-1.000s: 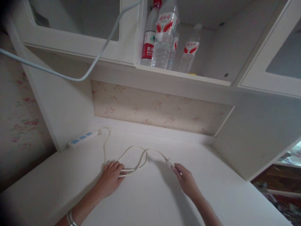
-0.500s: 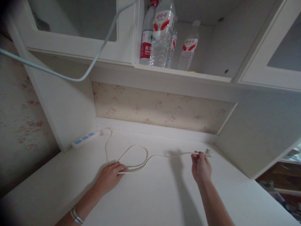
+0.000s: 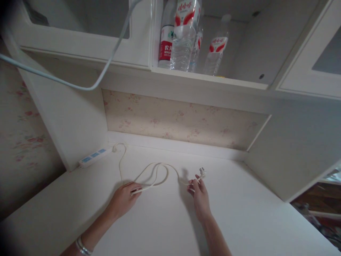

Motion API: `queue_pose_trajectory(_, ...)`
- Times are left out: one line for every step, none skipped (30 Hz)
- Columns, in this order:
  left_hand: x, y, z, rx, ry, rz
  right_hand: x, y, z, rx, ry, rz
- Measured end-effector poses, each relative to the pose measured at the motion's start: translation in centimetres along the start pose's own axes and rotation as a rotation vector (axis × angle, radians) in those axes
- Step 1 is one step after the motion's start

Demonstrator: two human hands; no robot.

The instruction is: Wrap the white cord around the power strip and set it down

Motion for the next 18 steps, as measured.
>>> queue_pose_trajectory(-0.3, 0.1, 0.0, -0.005, -0.014, -0.021, 0.2, -0.7, -0.2, 0.014, 0.006, 0.011)
queue_pose_trajectory(-0.5, 0.2, 0.0, -0.014, -0.025, -0.037, 0.3, -1.4, -0.4, 0.026, 0.008, 0.044)
queue_pose_trajectory(-0.7, 0.3, 0.0, -0.025, -0.033, -0.048, 0.5, -2.2, -0.6, 0.032, 0.005, 0.094)
queue_pose_trajectory(-0.8, 0.4, 0.0, -0.034, -0.04, -0.056, 0.7, -2.9, -0.9, 0.035, -0.001, 0.156)
queue_pose_trajectory(-0.9, 0.3, 0.0, -0.038, -0.048, -0.061, 0.9, -3.7, -1.1, 0.038, -0.007, 0.224)
queue_pose_trajectory(-1.0, 0.2, 0.0, -0.036, -0.057, -0.064, 1.1, -4.5, -1.4, 0.044, -0.01, 0.292)
queue_pose_trajectory(-1.0, 0.1, 0.0, -0.03, -0.067, -0.063, 1.5, -5.2, -1.6, 0.051, -0.008, 0.355)
queue_pose_trajectory(-1.0, -0.1, -0.1, -0.026, -0.076, -0.058, 2.0, -5.9, -1.8, 0.059, 0.001, 0.409)
queue_pose_trajectory(-1.0, -0.3, -0.1, -0.023, -0.084, -0.05, 2.5, -6.4, -2.0, 0.068, 0.016, 0.455)
queue_pose_trajectory(-0.9, -0.5, -0.2, -0.021, -0.093, -0.039, 3.2, -6.9, -2.1, 0.079, 0.034, 0.493)
queue_pose_trajectory(-0.9, -0.6, -0.3, -0.017, -0.103, -0.026, 3.8, -7.2, -2.2, 0.09, 0.053, 0.522)
queue_pose_trajectory(-1.0, -0.7, -0.4, -0.01, -0.113, -0.013, 4.5, -7.5, -2.2, 0.102, 0.067, 0.543)
queue_pose_trajectory(-1.0, -0.8, -0.5, 0.001, -0.123, -0.001, 5.1, -7.7, -2.2, 0.115, 0.077, 0.556)
queue_pose_trajectory(-1.2, -0.9, -0.5, 0.014, -0.135, 0.01, 5.6, -7.8, -2.2, 0.13, 0.082, 0.561)
queue_pose_trajectory(-1.3, -0.9, -0.6, 0.028, -0.147, 0.021, 5.9, -7.8, -2.1, 0.143, 0.083, 0.559)
queue_pose_trajectory(-1.5, -0.9, -0.6, 0.041, -0.161, 0.03, 6.1, -7.7, -2.0, 0.15, 0.084, 0.551)
queue_pose_trajectory(-1.7, -0.9, -0.7, 0.051, -0.176, 0.037, 6.2, -7.4, -1.9, 0.151, 0.086, 0.54)
queue_pose_trajectory(-1.9, -0.9, -0.7, 0.061, -0.191, 0.041, 6.1, -7.0, -1.8, 0.143, 0.089, 0.524)
Point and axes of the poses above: each hand's wrist, its own z-axis towards the middle knuckle, its own y-axis out of the back of the hand, x = y × z, the point moved 8 cm from there along z, towards the middle knuckle, and after that the axes turned 10 degrees about z, right-handed, at the moved point
